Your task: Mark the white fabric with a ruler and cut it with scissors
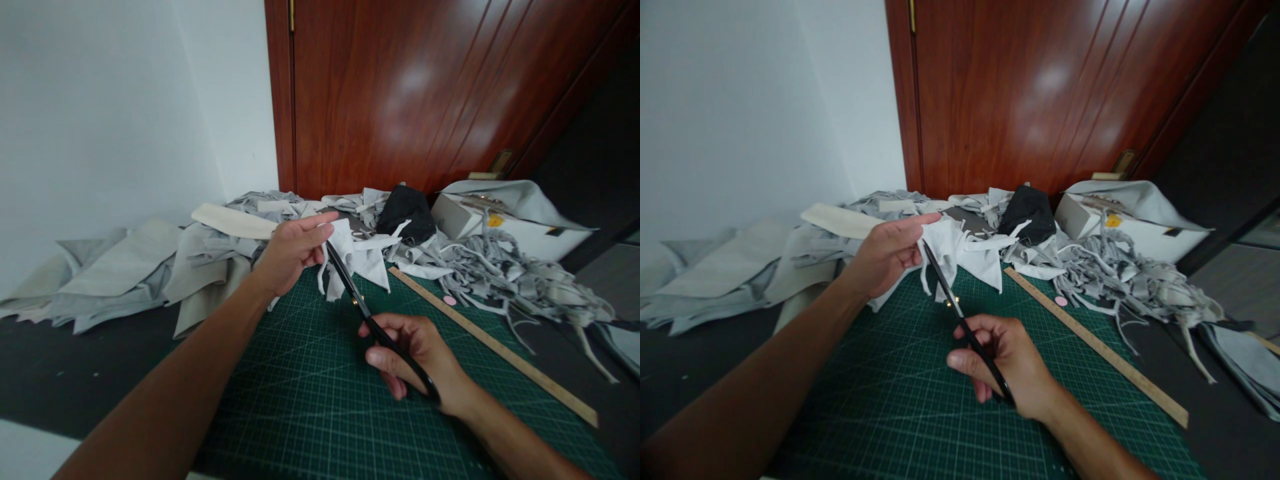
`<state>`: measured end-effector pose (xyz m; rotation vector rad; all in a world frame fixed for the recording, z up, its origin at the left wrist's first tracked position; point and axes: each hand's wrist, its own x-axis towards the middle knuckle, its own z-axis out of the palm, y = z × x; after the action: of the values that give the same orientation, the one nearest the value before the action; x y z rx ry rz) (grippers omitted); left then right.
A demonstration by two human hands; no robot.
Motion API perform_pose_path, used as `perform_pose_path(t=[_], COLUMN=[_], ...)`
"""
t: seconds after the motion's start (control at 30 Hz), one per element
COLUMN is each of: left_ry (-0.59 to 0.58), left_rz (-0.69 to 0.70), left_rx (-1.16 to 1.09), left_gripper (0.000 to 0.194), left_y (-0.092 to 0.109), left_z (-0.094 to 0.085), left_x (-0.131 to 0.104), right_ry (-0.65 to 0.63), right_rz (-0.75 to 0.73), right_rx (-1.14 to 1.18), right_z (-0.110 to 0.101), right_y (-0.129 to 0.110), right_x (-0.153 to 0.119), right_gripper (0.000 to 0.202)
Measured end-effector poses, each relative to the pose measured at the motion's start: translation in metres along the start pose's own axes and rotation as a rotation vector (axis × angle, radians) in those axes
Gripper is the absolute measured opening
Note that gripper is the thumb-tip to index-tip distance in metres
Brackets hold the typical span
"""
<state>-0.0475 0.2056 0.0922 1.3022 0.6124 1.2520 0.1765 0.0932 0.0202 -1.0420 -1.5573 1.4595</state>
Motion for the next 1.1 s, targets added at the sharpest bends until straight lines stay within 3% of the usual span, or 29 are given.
perform_pose_path(t=[0.43,0.6,0.87,1.1], left_ry=[0.006,0.207,0.351,0.530], left_rz=[0.102,0.193,0.067,0.049], left_rx=[-0.029,-0.051,-0.058,-0.033], left_gripper=[0.044,0.041,0.010,0.014], left_y=[-0.010,-0.016,-0.013,-0.022], left_z=[0.005,0.010,0.019,0.035], left_x=[0.005,0.008,0.010,0.014], right_ry=[0.031,0.052,0.075,0.110], right_rz=[-0.004,0.009,0.002,0.002], right_rx=[-0.010,-0.003,0.013,0.014], right_z=[0.001,0.003,0.006,0.013], right_y=[0.002,0.002,0.000,-0.001], right_x=[0.001,0.002,0.003,0.004], right_gripper=[0.056,0.054,0.051,0.049])
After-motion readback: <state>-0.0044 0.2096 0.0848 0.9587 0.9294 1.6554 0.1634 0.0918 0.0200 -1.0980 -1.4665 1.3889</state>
